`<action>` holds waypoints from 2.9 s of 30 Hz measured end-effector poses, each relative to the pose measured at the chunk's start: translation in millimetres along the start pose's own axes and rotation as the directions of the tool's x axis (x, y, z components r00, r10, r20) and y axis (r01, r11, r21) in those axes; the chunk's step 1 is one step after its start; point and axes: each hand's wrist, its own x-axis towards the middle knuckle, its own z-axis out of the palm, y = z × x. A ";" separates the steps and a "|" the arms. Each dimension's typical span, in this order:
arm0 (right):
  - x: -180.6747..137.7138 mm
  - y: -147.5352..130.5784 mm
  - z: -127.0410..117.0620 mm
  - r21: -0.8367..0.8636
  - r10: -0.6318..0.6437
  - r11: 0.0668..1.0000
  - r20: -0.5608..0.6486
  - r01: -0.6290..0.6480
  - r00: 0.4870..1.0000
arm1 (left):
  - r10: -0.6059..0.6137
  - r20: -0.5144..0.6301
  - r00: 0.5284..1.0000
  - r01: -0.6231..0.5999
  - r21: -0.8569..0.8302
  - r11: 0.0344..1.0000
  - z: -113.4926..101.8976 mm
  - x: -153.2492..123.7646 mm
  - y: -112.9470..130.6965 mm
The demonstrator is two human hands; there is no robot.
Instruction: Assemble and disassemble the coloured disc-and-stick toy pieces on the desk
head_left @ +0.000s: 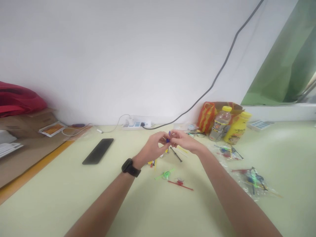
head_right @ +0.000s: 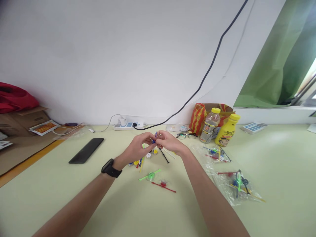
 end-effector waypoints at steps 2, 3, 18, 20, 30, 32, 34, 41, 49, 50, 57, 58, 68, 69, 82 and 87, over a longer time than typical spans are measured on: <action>-0.3 -0.7 1.1 -0.008 -0.017 1.000 0.003 0.017 1.000 | 0.012 -0.004 1.000 -0.012 -0.009 1.000 -1.9 0.3 -0.1; -0.7 -1.2 1.5 -0.011 -0.028 1.000 0.005 0.028 1.000 | 0.013 -0.003 1.000 -0.013 -0.008 1.000 -3.1 0.6 0.3; 3.1 27.6 -15.2 -0.541 0.096 0.821 -0.189 -0.185 0.977 | -0.101 0.166 0.981 0.069 0.188 0.980 -3.8 -6.4 -7.2; 3.6 37.7 -23.8 -0.577 0.146 0.780 -0.205 -0.240 0.968 | -0.105 0.198 0.974 0.056 0.240 0.969 -1.9 -7.1 -6.4; 4.3 56.8 -38.3 -0.761 0.248 0.580 -0.177 -0.292 0.952 | -0.204 0.323 0.924 0.076 0.367 0.927 15.3 -14.6 -11.3; 4.5 55.1 -38.3 -0.779 0.243 0.552 -0.191 -0.297 0.951 | -0.226 0.356 0.907 0.083 0.375 0.923 17.9 -16.1 -14.1; 4.0 53.5 -38.3 -0.794 0.239 0.521 -0.217 -0.313 0.947 | -0.235 0.375 0.897 0.085 0.374 0.923 18.9 -16.7 -16.9; -2.1 46.7 -32.4 -0.822 0.303 0.460 -0.210 -0.335 0.930 | -0.180 0.345 0.921 0.031 0.395 0.918 13.0 -15.0 -24.2; -1.0 36.9 -17.9 -0.809 0.316 0.531 -0.087 -0.252 0.945 | -0.178 0.269 0.946 0.049 0.425 0.904 4.9 -16.6 -30.5; -1.3 35.7 -16.7 -0.806 0.316 0.541 -0.072 -0.241 0.946 | -0.187 0.266 0.946 0.058 0.428 0.902 4.7 -16.6 -31.9; -3.1 27.0 -12.0 -0.788 0.306 0.581 -0.018 -0.202 0.952 | -0.202 0.250 0.947 0.075 0.441 0.894 4.8 -15.3 -35.6; -3.0 26.2 -11.6 -0.786 0.305 0.585 -0.017 -0.202 0.952 | -0.189 0.249 0.950 0.063 0.442 0.895 3.9 -15.3 -35.0; -6.6 9.7 -4.6 -0.784 0.263 0.611 0.067 -0.112 0.963 | -0.182 0.267 0.946 0.046 0.445 0.894 0.0 -15.4 -34.3; -8.2 5.5 -2.8 -0.775 0.260 0.626 0.099 -0.089 0.961 | -0.179 0.268 0.947 0.043 0.446 0.894 0.6 -15.3 -34.4; -12.6 -10.4 50.4 -0.771 0.408 0.628 0.437 0.100 0.802 | -0.142 0.193 0.971 0.041 0.451 0.892 -16.3 -13.4 -40.0; -12.1 -8.9 44.9 -0.763 0.362 0.633 0.444 0.133 0.820 | -0.145 0.149 0.978 0.062 0.458 0.887 -23.3 -11.3 -37.6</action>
